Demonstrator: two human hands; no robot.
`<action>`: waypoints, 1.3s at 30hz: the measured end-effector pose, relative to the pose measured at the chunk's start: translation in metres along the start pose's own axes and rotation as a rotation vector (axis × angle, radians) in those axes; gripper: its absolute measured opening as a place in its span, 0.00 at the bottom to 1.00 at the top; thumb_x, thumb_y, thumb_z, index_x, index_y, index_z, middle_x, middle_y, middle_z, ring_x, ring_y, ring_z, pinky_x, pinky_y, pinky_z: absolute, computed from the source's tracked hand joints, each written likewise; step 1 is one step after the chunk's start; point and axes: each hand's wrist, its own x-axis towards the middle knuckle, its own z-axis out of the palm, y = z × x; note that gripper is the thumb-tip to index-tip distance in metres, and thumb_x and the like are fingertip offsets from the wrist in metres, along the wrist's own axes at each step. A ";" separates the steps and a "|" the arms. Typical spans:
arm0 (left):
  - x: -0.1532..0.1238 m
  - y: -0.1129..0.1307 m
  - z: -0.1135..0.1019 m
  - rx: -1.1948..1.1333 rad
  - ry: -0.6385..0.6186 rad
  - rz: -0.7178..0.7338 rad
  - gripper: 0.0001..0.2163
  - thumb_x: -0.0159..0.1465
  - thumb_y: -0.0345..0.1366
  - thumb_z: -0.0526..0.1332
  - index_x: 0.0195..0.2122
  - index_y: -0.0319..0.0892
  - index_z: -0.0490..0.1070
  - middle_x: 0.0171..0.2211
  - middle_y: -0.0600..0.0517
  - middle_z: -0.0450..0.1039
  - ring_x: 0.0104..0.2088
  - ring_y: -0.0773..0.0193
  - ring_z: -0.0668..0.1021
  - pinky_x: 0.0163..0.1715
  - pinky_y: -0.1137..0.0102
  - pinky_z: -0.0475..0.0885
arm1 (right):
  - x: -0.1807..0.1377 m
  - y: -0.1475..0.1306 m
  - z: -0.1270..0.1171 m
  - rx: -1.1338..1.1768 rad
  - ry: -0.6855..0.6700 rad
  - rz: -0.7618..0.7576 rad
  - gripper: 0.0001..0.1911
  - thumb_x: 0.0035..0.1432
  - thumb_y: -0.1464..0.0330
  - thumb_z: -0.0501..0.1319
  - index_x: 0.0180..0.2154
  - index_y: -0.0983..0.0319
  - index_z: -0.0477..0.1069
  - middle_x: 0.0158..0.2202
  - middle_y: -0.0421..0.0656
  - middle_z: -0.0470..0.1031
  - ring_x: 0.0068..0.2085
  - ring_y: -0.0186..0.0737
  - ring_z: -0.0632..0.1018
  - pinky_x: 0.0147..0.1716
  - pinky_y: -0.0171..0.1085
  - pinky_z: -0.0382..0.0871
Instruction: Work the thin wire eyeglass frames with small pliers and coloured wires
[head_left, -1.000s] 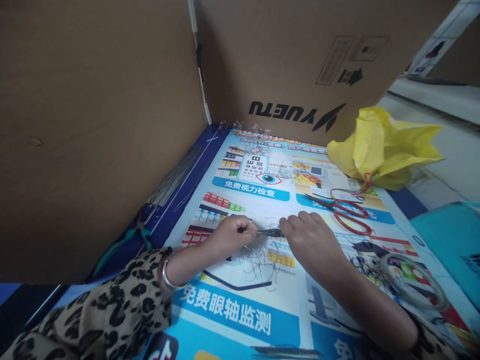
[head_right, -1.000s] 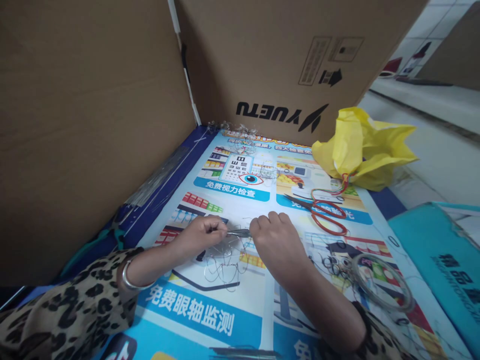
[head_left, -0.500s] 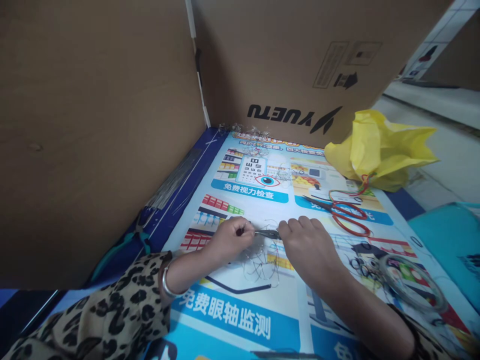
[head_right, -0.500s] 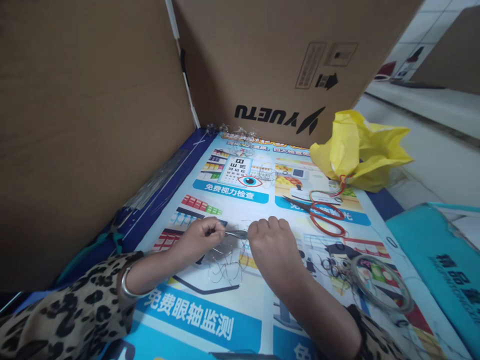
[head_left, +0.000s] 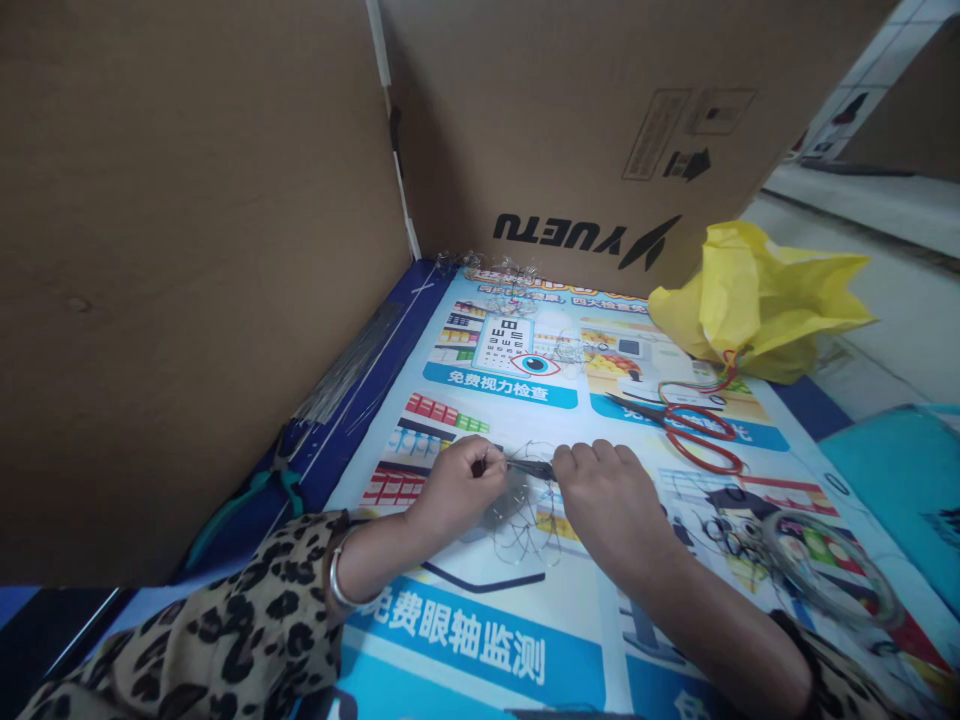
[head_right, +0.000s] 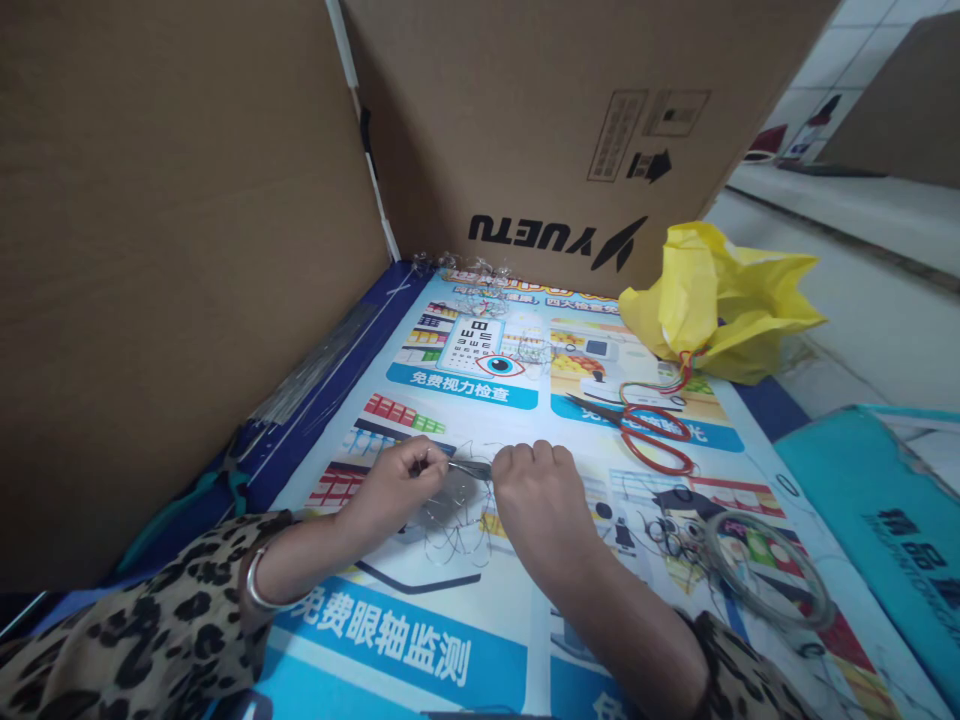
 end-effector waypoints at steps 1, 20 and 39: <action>0.000 0.000 0.000 0.003 0.004 0.001 0.05 0.51 0.29 0.54 0.19 0.40 0.61 0.21 0.56 0.62 0.25 0.69 0.65 0.27 0.74 0.60 | 0.000 0.000 0.000 0.001 -0.003 -0.004 0.07 0.50 0.78 0.57 0.32 0.65 0.71 0.27 0.48 0.72 0.31 0.47 0.70 0.29 0.41 0.53; 0.001 -0.006 -0.001 0.034 -0.021 0.034 0.05 0.51 0.27 0.53 0.19 0.40 0.61 0.21 0.56 0.61 0.25 0.69 0.65 0.28 0.74 0.60 | 0.000 0.004 0.005 0.080 -0.041 -0.040 0.06 0.50 0.78 0.57 0.29 0.64 0.70 0.25 0.46 0.73 0.29 0.45 0.71 0.29 0.39 0.50; 0.005 -0.002 -0.009 -0.014 -0.106 -0.030 0.04 0.51 0.29 0.54 0.20 0.39 0.62 0.21 0.56 0.62 0.23 0.71 0.64 0.24 0.76 0.60 | 0.002 0.054 0.004 0.126 -0.069 -0.031 0.10 0.51 0.77 0.54 0.31 0.62 0.73 0.29 0.44 0.73 0.33 0.40 0.67 0.32 0.38 0.46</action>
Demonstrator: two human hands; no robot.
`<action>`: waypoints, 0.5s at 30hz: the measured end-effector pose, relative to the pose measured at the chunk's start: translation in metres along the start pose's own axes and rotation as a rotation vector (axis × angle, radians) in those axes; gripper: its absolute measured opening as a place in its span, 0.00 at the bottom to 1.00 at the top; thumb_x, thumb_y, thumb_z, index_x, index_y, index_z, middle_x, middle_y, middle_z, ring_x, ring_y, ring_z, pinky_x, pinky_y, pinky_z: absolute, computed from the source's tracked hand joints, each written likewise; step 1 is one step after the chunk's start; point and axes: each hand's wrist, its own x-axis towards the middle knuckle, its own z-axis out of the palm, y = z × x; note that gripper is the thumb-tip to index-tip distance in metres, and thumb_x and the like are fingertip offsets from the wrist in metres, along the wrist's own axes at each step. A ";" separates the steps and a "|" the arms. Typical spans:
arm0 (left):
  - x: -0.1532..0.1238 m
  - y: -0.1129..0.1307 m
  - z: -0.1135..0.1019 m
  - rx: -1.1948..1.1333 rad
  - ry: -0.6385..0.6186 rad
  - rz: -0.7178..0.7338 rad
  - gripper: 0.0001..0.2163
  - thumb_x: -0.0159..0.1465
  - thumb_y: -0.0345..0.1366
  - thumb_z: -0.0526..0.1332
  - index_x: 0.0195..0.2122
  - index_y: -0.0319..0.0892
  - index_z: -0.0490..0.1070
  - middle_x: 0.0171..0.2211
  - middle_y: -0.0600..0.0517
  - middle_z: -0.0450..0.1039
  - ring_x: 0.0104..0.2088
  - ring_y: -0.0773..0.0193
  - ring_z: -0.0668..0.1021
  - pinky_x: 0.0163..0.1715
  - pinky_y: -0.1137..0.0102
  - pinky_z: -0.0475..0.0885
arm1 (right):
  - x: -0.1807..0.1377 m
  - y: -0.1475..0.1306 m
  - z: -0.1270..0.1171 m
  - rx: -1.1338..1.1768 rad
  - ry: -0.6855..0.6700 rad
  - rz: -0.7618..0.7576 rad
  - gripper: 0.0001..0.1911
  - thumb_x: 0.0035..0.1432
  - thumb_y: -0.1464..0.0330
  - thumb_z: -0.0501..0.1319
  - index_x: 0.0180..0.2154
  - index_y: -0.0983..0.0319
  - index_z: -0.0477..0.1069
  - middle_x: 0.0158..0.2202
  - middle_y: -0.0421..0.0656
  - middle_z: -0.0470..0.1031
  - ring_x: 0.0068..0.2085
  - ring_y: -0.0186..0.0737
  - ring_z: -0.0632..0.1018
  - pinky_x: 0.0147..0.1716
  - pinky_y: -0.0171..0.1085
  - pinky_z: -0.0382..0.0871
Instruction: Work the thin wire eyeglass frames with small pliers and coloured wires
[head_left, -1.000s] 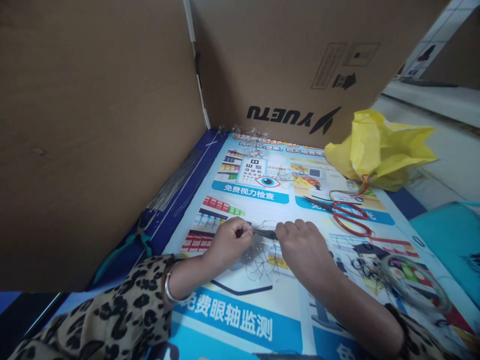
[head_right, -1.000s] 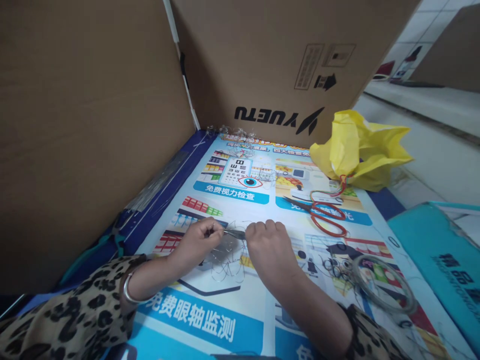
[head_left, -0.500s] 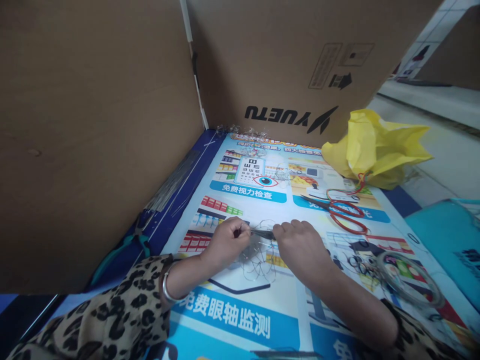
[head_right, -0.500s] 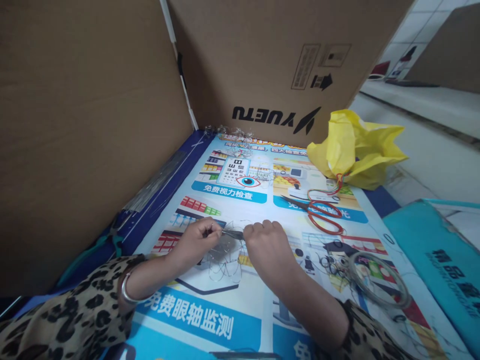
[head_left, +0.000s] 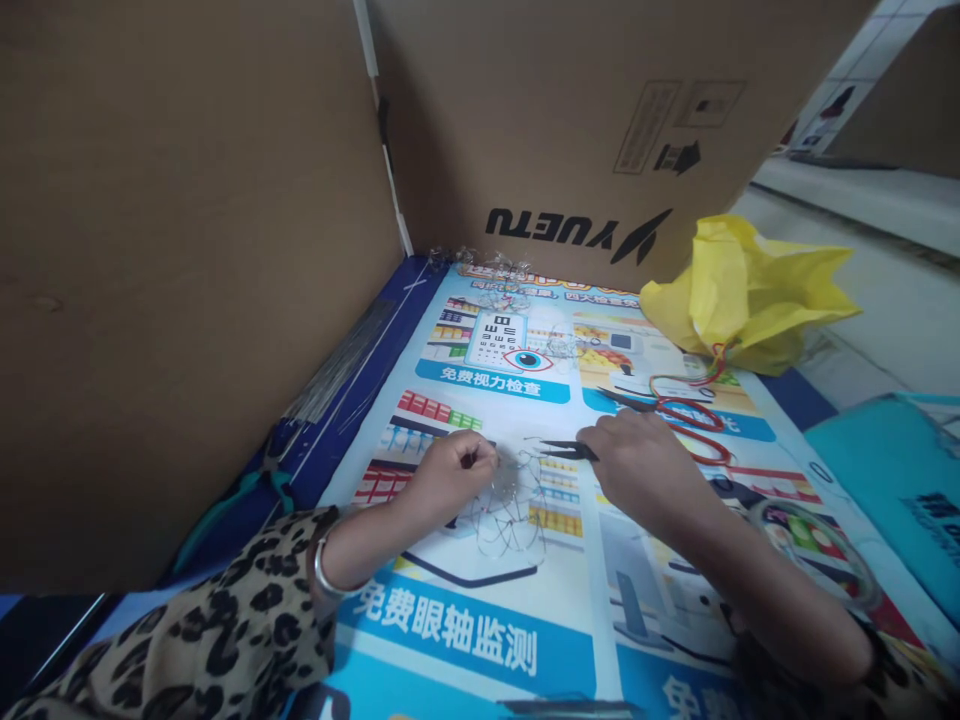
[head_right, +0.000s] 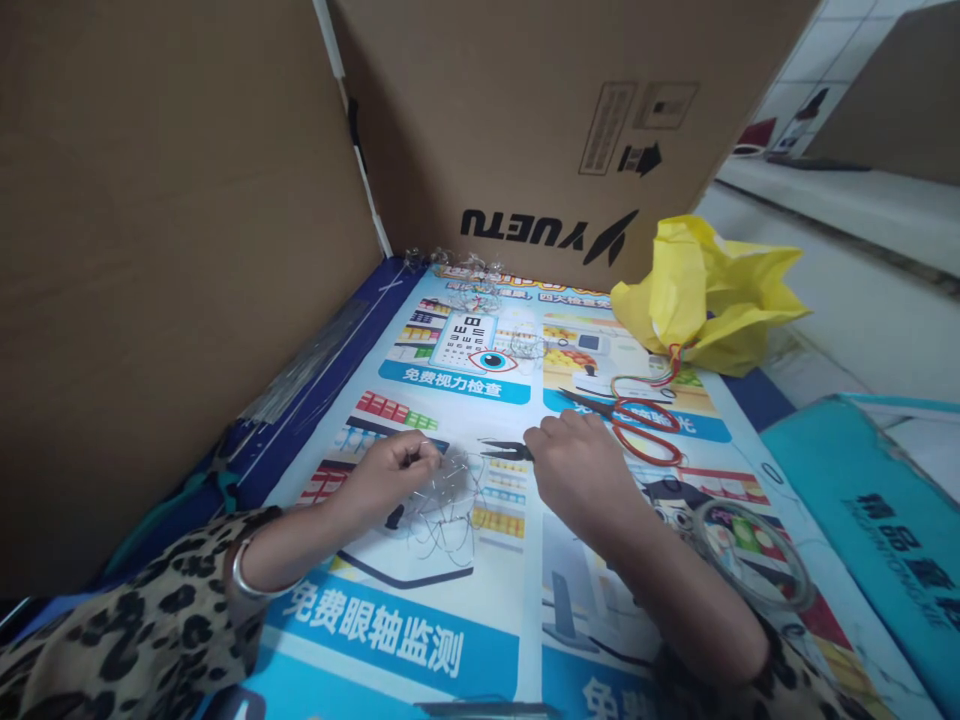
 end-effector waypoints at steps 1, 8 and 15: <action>0.000 0.000 0.000 0.004 -0.008 -0.001 0.04 0.52 0.30 0.54 0.20 0.39 0.62 0.21 0.56 0.62 0.23 0.71 0.64 0.24 0.76 0.60 | 0.000 0.002 -0.001 -0.008 0.005 -0.004 0.10 0.51 0.77 0.54 0.31 0.62 0.73 0.29 0.44 0.73 0.34 0.41 0.66 0.32 0.38 0.47; 0.000 -0.001 -0.001 0.052 -0.072 0.005 0.06 0.53 0.30 0.55 0.20 0.39 0.63 0.22 0.55 0.64 0.25 0.69 0.67 0.27 0.74 0.61 | 0.001 -0.005 0.002 -0.035 0.100 -0.084 0.10 0.52 0.76 0.55 0.33 0.62 0.73 0.30 0.45 0.72 0.35 0.42 0.65 0.35 0.39 0.47; 0.001 0.000 -0.002 0.068 -0.096 0.038 0.06 0.53 0.30 0.55 0.21 0.39 0.65 0.22 0.54 0.66 0.26 0.68 0.68 0.27 0.73 0.62 | 0.000 -0.008 0.012 -0.003 0.159 -0.144 0.08 0.54 0.77 0.55 0.31 0.62 0.72 0.27 0.43 0.72 0.31 0.39 0.65 0.33 0.38 0.47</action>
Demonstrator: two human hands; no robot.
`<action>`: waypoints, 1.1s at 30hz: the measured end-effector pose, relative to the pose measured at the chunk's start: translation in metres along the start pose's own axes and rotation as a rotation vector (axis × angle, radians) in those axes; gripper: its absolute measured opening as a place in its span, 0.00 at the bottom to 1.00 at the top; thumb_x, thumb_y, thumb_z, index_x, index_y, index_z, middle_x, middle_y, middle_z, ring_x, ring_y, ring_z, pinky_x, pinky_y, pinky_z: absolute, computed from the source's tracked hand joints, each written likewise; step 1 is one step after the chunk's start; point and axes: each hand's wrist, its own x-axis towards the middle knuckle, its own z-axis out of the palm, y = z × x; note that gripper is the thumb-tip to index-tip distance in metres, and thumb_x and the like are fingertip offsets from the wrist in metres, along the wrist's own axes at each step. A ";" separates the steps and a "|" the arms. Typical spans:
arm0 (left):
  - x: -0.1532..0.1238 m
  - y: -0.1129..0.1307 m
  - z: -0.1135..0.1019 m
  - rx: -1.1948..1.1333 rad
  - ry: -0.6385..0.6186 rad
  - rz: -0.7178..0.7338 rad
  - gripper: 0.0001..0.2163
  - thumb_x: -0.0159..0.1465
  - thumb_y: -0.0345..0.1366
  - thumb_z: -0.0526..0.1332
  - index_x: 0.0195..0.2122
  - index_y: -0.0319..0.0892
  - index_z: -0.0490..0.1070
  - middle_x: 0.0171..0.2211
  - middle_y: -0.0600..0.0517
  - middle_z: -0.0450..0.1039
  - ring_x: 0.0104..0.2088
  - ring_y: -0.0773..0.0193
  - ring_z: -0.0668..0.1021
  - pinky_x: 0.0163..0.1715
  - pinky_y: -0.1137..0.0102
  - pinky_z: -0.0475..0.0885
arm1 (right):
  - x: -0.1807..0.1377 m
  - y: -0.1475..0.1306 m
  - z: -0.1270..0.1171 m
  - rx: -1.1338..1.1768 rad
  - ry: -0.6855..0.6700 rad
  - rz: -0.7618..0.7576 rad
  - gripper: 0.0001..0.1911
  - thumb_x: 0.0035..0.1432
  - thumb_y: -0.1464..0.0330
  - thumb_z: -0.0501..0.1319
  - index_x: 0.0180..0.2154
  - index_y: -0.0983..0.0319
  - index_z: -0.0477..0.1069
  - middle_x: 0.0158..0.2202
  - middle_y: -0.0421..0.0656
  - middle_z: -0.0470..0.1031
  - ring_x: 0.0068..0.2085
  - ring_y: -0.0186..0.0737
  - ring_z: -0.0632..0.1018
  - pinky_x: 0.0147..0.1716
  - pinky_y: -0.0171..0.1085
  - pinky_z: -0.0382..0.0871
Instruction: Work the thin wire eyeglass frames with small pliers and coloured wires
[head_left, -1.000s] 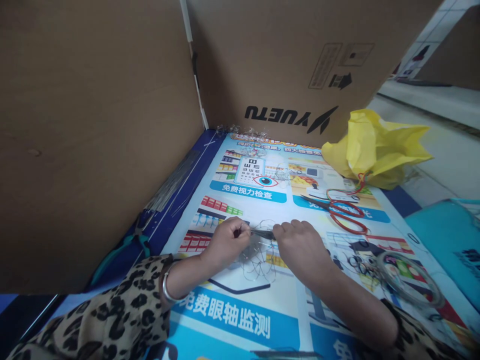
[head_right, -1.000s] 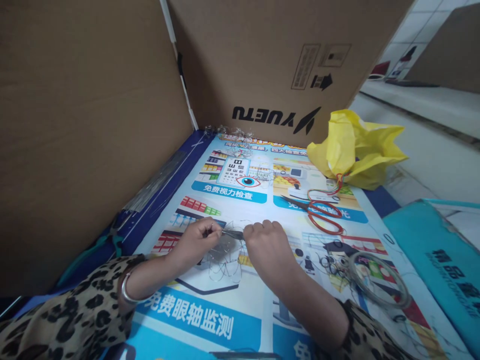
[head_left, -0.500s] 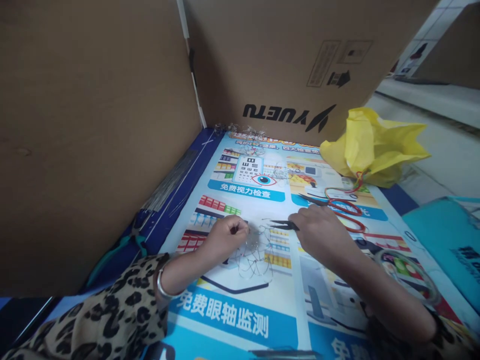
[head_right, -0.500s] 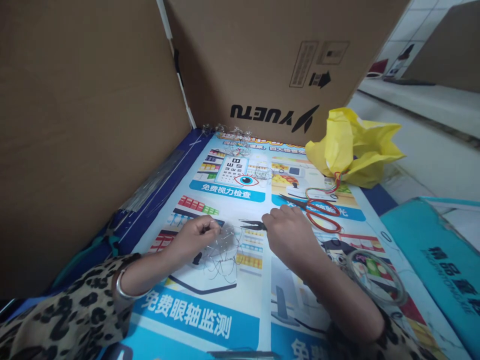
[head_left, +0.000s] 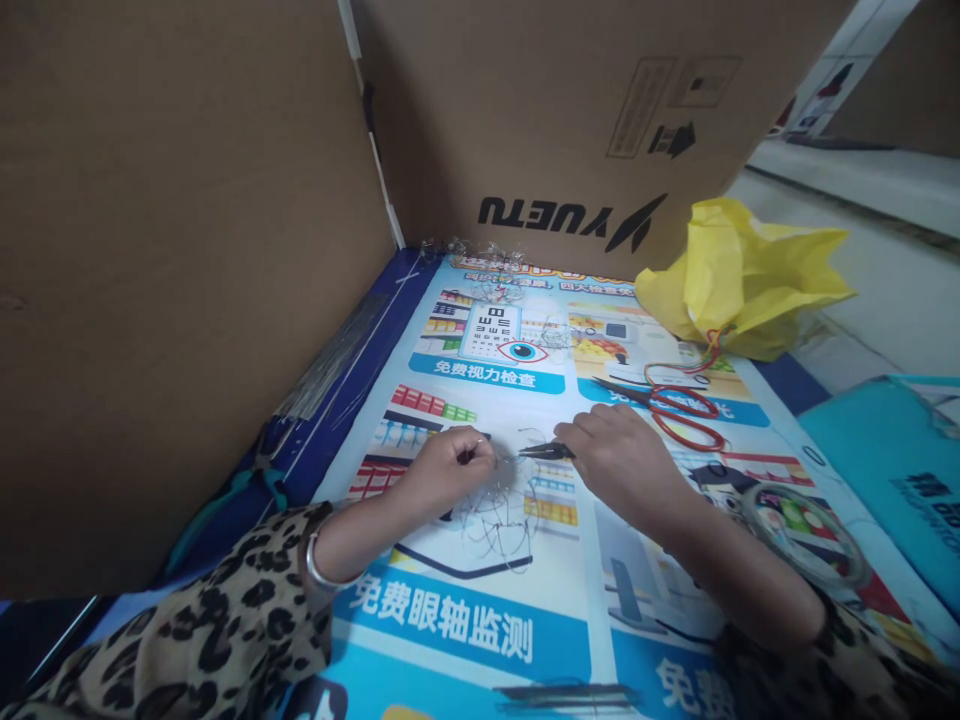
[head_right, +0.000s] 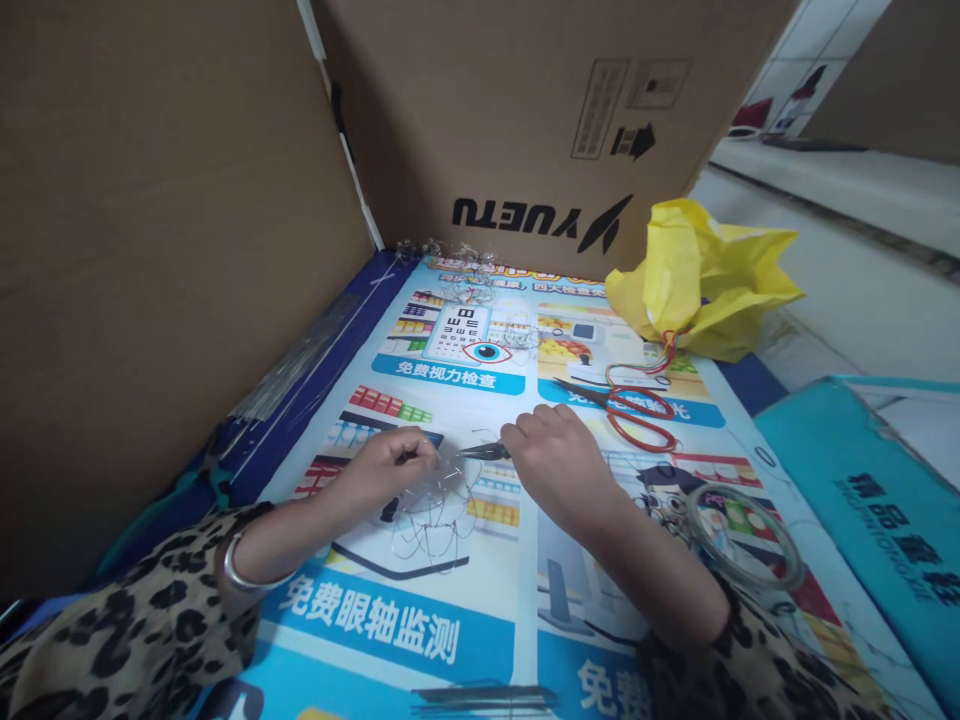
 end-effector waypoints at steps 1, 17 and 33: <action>0.000 0.000 0.000 0.006 0.002 0.000 0.06 0.53 0.30 0.55 0.20 0.39 0.65 0.22 0.54 0.66 0.26 0.68 0.68 0.27 0.73 0.62 | 0.000 0.000 0.001 -0.003 0.012 -0.001 0.08 0.54 0.77 0.55 0.31 0.62 0.72 0.26 0.42 0.72 0.31 0.39 0.65 0.32 0.38 0.47; 0.003 -0.004 0.000 0.062 -0.042 0.025 0.06 0.53 0.29 0.54 0.21 0.39 0.67 0.22 0.54 0.67 0.26 0.67 0.68 0.27 0.73 0.61 | -0.002 -0.005 -0.003 -0.126 0.080 -0.007 0.08 0.55 0.76 0.55 0.30 0.64 0.72 0.24 0.45 0.70 0.30 0.40 0.64 0.31 0.39 0.46; 0.002 -0.004 0.001 0.123 0.063 -0.006 0.06 0.54 0.30 0.54 0.20 0.39 0.65 0.21 0.55 0.64 0.25 0.69 0.66 0.26 0.74 0.60 | -0.002 -0.006 -0.011 -0.090 0.096 0.026 0.09 0.58 0.74 0.55 0.30 0.61 0.73 0.24 0.42 0.71 0.30 0.40 0.65 0.31 0.39 0.46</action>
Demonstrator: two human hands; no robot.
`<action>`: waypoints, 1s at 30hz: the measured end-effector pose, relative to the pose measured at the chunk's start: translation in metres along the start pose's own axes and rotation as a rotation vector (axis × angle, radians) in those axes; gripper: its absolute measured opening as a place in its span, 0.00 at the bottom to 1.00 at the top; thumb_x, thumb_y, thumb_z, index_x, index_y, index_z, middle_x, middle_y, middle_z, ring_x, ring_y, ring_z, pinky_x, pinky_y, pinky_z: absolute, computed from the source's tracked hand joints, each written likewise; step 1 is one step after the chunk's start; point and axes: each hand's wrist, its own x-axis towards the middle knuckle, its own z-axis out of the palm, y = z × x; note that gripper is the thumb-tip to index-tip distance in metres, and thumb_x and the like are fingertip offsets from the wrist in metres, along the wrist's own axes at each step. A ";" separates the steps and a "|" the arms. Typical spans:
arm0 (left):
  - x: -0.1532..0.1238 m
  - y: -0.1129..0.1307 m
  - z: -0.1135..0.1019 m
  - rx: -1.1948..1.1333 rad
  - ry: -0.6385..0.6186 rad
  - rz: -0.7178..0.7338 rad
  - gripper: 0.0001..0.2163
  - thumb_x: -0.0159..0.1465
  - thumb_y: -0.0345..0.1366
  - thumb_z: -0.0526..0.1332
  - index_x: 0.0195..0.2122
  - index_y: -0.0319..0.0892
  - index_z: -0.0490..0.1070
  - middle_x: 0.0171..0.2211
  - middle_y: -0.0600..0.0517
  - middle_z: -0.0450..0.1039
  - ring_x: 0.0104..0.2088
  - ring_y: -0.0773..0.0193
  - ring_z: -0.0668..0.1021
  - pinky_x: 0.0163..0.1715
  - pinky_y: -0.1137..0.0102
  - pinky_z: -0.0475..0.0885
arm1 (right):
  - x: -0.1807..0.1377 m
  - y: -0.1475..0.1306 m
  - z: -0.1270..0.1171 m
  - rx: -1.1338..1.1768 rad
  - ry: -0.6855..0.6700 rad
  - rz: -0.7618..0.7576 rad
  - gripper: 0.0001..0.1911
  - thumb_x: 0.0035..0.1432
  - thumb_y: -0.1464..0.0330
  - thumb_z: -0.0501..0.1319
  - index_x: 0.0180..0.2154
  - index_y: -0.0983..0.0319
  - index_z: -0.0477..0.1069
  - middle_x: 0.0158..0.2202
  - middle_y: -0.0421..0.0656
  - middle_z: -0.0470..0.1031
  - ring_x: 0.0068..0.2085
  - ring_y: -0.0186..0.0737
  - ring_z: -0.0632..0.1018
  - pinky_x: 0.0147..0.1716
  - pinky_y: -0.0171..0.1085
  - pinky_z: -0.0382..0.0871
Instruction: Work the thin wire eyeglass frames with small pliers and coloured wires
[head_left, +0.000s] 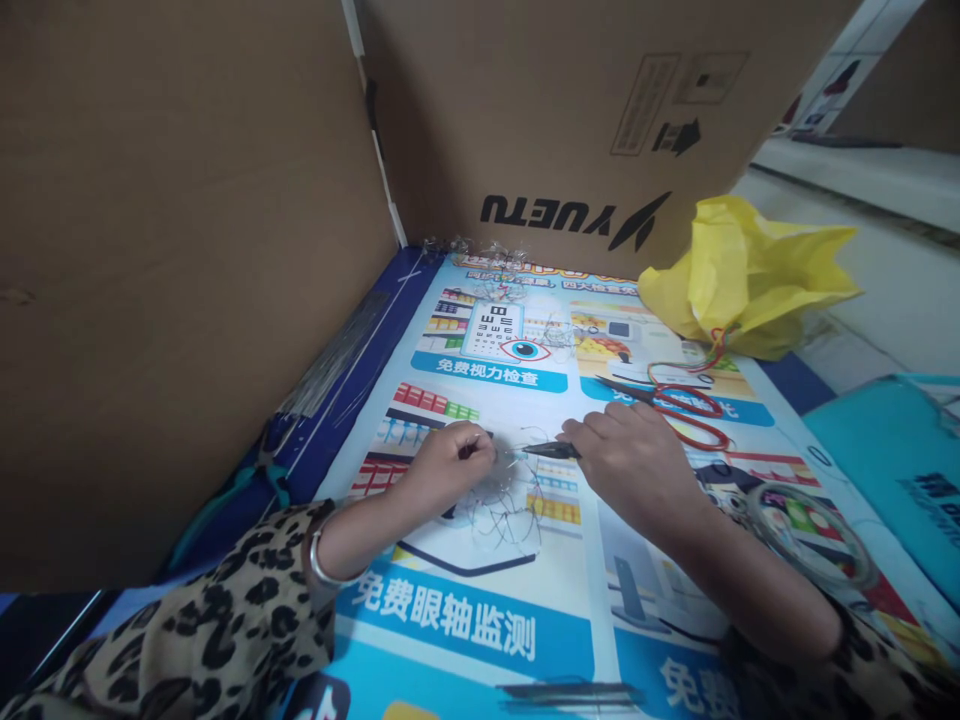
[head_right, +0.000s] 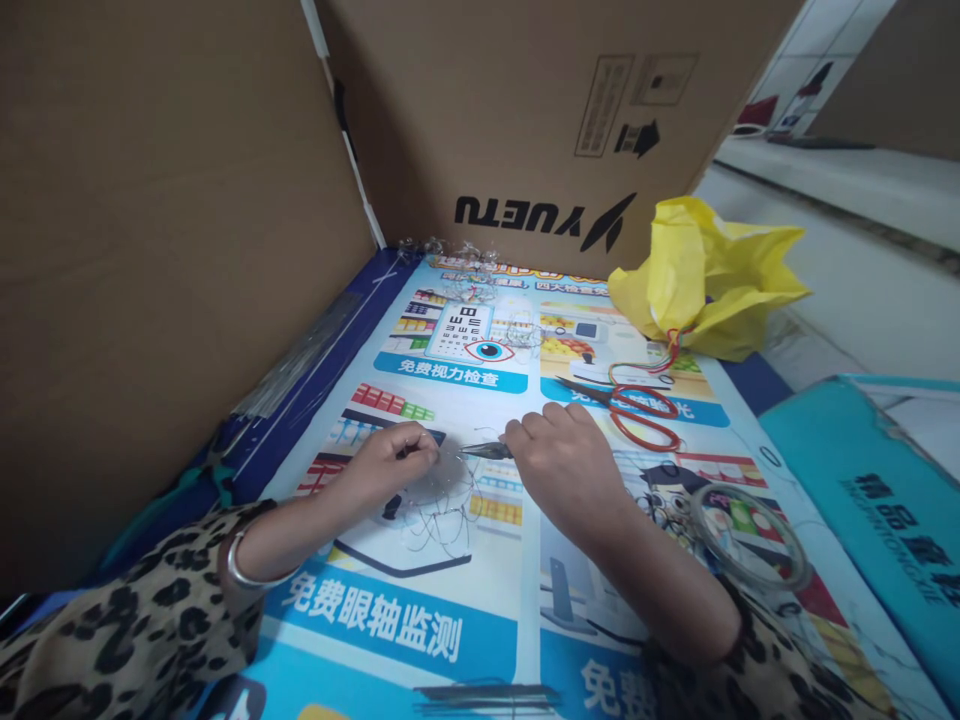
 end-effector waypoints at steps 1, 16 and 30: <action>0.000 0.000 0.000 0.006 0.008 0.005 0.06 0.54 0.30 0.54 0.20 0.39 0.65 0.21 0.55 0.64 0.25 0.69 0.66 0.26 0.74 0.60 | 0.000 0.000 0.000 0.005 -0.005 0.000 0.09 0.58 0.74 0.55 0.30 0.61 0.73 0.24 0.42 0.71 0.30 0.40 0.65 0.31 0.39 0.46; -0.001 0.001 0.000 0.038 0.036 0.040 0.07 0.54 0.31 0.54 0.20 0.39 0.64 0.21 0.55 0.64 0.25 0.68 0.67 0.26 0.74 0.60 | 0.000 0.001 0.003 0.031 -0.043 -0.002 0.09 0.56 0.75 0.56 0.30 0.60 0.74 0.24 0.42 0.73 0.30 0.40 0.67 0.31 0.39 0.46; -0.003 0.003 -0.001 0.100 0.030 0.151 0.04 0.54 0.28 0.58 0.29 0.40 0.71 0.29 0.52 0.69 0.32 0.65 0.73 0.32 0.71 0.67 | 0.003 0.000 0.011 0.184 -0.217 0.102 0.08 0.52 0.73 0.58 0.33 0.59 0.75 0.28 0.41 0.76 0.33 0.41 0.71 0.33 0.38 0.50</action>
